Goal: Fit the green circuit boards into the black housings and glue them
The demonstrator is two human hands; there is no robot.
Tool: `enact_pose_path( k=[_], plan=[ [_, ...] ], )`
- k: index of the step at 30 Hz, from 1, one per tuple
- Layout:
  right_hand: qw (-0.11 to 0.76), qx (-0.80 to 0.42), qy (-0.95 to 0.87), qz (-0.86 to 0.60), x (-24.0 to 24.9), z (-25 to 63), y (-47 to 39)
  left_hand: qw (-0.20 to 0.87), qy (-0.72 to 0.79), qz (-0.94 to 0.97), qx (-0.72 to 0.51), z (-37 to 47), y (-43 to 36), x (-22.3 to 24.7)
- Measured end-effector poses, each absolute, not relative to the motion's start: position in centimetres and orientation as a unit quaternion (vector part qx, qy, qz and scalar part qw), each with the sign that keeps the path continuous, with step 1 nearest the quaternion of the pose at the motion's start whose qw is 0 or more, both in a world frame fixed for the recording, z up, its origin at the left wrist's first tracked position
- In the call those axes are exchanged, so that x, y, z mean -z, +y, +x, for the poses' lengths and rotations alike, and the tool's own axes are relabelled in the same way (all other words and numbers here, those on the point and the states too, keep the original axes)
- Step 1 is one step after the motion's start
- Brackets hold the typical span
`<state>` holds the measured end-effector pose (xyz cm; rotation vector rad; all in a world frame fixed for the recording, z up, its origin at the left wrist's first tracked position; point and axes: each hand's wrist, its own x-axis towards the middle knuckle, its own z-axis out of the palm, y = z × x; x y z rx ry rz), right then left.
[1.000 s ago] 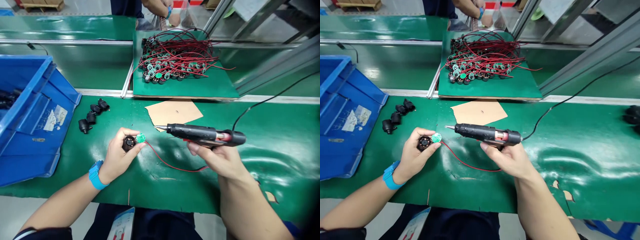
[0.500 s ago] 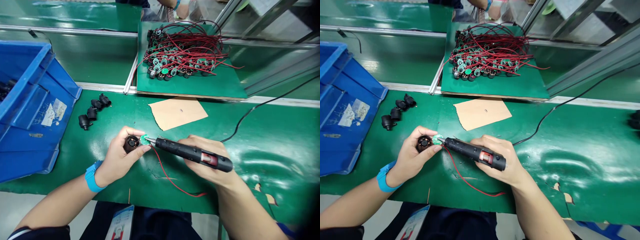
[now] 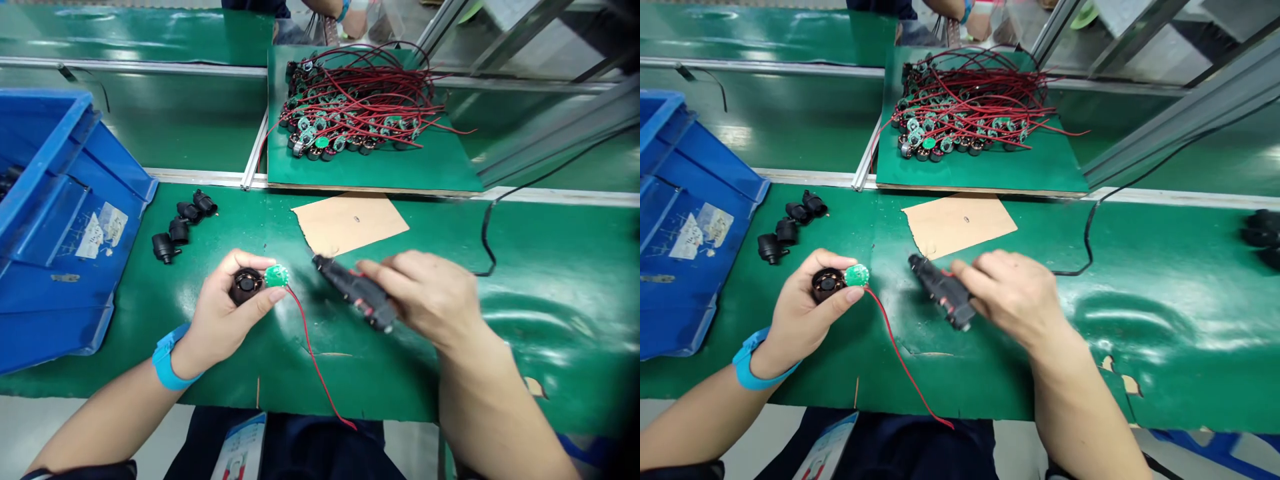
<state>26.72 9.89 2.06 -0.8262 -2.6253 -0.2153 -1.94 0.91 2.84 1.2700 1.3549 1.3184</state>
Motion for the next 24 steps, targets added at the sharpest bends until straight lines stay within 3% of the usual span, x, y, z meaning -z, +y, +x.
enact_pose_path(
  k=[3, 7, 10, 13, 15, 18, 21, 24],
  plan=[
    [0.172, 0.118, -0.896, -0.393, -1.0, 28.1, 12.0, 0.362, 0.536, 0.555, -0.523, -2.0, 0.7, -2.8],
    [0.094, 0.081, -0.886, -0.448, 0.4, 28.9, 14.5, 0.303, 0.522, 0.611, -0.512, -1.9, 0.3, -2.5],
    [0.174, 0.005, -0.87, -0.461, -0.2, 27.6, 13.7, 0.275, 0.516, 0.631, -0.51, -1.7, 0.0, -2.4],
    [0.328, -0.289, -0.806, -0.398, -1.5, 24.2, 10.1, 0.254, 0.515, 0.643, -0.507, -1.4, -0.2, -1.9],
    [0.316, -0.544, -0.706, -0.324, -2.1, 21.6, 7.4, 0.236, 0.521, 0.652, -0.499, -1.2, -0.4, -1.5],
    [0.284, -0.72, -0.558, -0.3, -1.9, 18.9, 4.9, 0.229, 0.535, 0.654, -0.484, -1.1, -0.5, -0.9],
    [0.334, -0.699, -0.534, -0.34, -1.4, 18.4, 4.8, 0.27, 0.545, 0.65, -0.455, -1.0, -0.4, -0.9],
    [0.412, -0.579, -0.596, -0.374, -1.4, 18.9, 5.4, 0.312, 0.539, 0.673, -0.399, -1.0, 0.1, -1.2]
  ],
)
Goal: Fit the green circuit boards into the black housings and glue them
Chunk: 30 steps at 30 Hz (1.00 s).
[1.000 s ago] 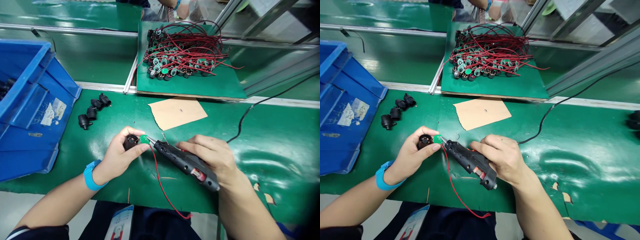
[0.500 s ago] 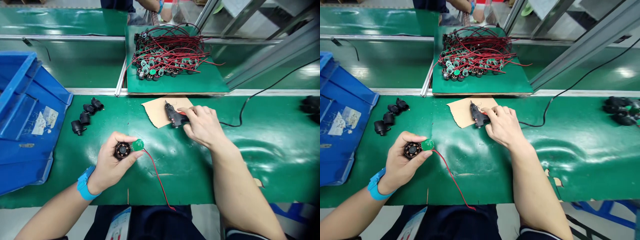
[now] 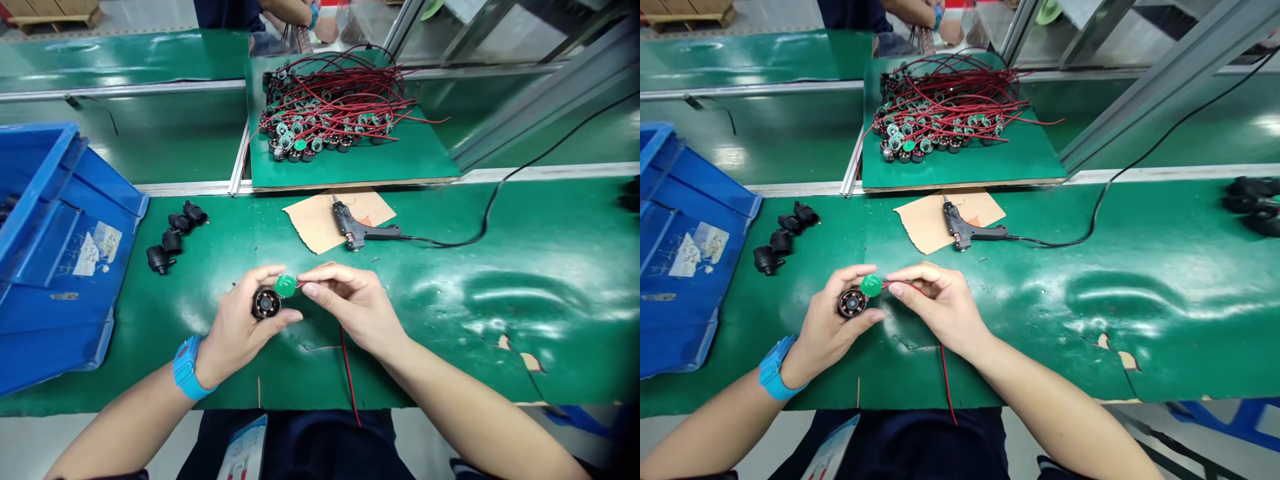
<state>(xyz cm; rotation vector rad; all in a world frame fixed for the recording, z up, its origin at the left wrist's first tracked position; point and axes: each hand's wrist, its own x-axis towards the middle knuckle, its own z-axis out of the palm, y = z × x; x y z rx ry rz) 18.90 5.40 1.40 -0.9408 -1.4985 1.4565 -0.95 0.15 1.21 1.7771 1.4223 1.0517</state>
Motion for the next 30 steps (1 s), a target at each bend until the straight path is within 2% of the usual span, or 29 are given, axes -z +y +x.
enact_pose_path(
  k=[5, 7, 9, 11, 14, 17, 24, 30],
  plan=[
    [0.489, -0.252, -0.756, -0.356, -1.6, 19.4, 5.1, 0.377, 0.517, 0.682, -0.354, -0.7, 0.6, -1.5],
    [0.491, -0.172, -0.791, -0.324, -1.7, 19.5, 4.9, 0.409, 0.517, 0.673, -0.336, -0.7, 0.3, -1.6],
    [0.479, -0.16, -0.799, -0.327, -1.8, 19.7, 5.0, 0.437, 0.503, 0.674, -0.319, -0.8, 0.0, -1.8],
    [0.456, -0.202, -0.796, -0.342, -2.0, 19.8, 5.2, 0.45, 0.478, 0.688, -0.308, -0.9, -0.3, -2.0],
    [0.423, -0.282, -0.787, -0.349, -2.3, 20.0, 5.5, 0.426, 0.466, 0.716, -0.298, -0.9, -0.4, -2.2],
    [0.419, -0.301, -0.78, -0.354, -2.4, 20.1, 5.6, 0.4, 0.481, 0.72, -0.301, -0.8, -0.2, -2.1],
    [0.457, -0.097, -0.826, -0.314, -1.5, 19.9, 4.9, 0.398, 0.546, 0.664, -0.322, -0.6, 0.0, -1.2],
    [0.416, -0.025, -0.864, -0.282, 0.4, 20.0, 5.8, 0.392, 0.55, 0.657, -0.336, -0.5, 1.2, 0.9]
  ],
)
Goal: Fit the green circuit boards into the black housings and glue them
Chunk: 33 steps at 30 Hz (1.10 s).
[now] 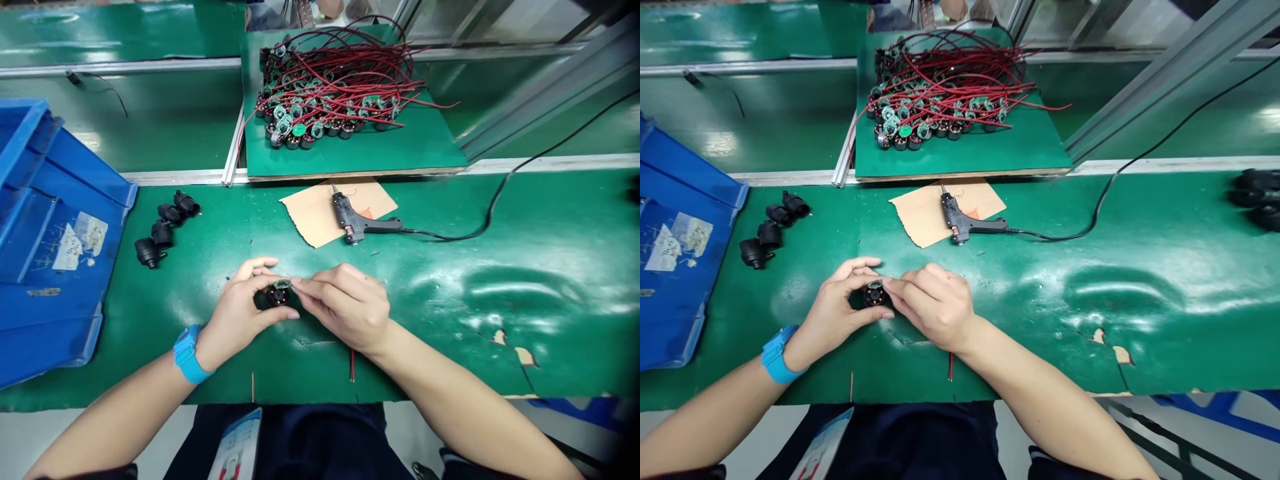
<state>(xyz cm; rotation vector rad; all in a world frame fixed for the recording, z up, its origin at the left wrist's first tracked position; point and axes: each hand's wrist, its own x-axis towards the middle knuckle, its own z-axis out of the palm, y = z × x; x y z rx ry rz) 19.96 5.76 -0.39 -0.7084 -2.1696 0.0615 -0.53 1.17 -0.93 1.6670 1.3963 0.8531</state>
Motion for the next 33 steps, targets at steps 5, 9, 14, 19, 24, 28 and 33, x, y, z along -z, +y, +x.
enact_pose_path(
  k=[5, 9, 14, 19, 24, 28, 33],
  plan=[
    [0.406, -0.028, -0.87, -0.277, 1.4, 20.2, 6.2, 0.391, 0.542, 0.682, -0.296, -0.9, 1.8, 1.1],
    [0.421, -0.027, -0.872, -0.249, 1.4, 20.4, 5.9, 0.402, 0.551, 0.68, -0.27, -1.0, 1.6, 0.3],
    [0.391, -0.001, -0.892, -0.226, 0.6, 20.4, 5.7, 0.451, 0.541, 0.641, -0.304, -0.9, 1.4, -0.3],
    [0.368, 0.04, -0.908, -0.199, -0.5, 20.3, 5.6, 0.458, 0.542, 0.634, -0.307, -1.0, 1.4, -0.5],
    [0.352, 0.109, -0.913, -0.174, -1.2, 20.0, 5.3, 0.438, 0.546, 0.657, -0.278, -1.0, 1.3, -0.5],
    [0.348, 0.124, -0.913, -0.174, -1.7, 19.6, 5.0, 0.446, 0.537, 0.661, -0.274, -1.1, 1.2, -0.7],
    [0.32, 0.163, -0.918, -0.169, -2.6, 19.5, 4.4, 0.497, 0.509, 0.651, -0.264, -1.5, 0.9, -1.8]
  ],
)
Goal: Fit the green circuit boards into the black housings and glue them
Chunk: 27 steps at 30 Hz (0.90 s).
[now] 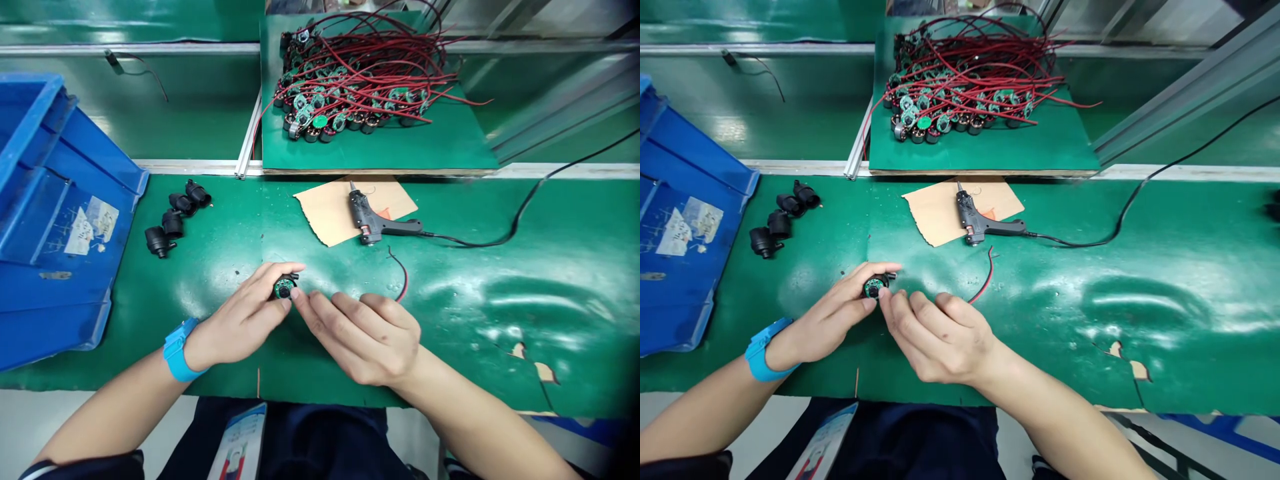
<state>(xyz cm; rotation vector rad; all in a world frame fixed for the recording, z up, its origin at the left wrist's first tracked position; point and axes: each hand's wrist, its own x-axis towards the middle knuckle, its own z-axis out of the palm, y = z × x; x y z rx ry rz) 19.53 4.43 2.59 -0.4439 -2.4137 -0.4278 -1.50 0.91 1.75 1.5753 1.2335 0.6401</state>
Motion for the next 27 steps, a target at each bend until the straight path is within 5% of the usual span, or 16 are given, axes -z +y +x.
enact_pose_path(
  k=[4, 12, 19, 27],
  plan=[
    [0.304, 0.19, -0.918, -0.171, -2.8, 19.6, 4.3, 0.496, 0.514, 0.638, -0.288, -1.3, 0.9, -1.9],
    [0.333, -0.064, -0.884, -0.322, -2.1, 20.6, 4.6, 0.459, 0.525, 0.646, -0.309, -0.8, 0.6, -1.2],
    [0.351, -0.058, -0.88, -0.314, -1.9, 19.7, 3.8, 0.429, 0.528, 0.668, -0.302, -0.4, 0.6, -1.1],
    [0.354, -0.069, -0.884, -0.298, -2.2, 19.7, 3.1, 0.549, 0.517, 0.57, -0.327, -0.3, 0.5, -1.3]
  ],
)
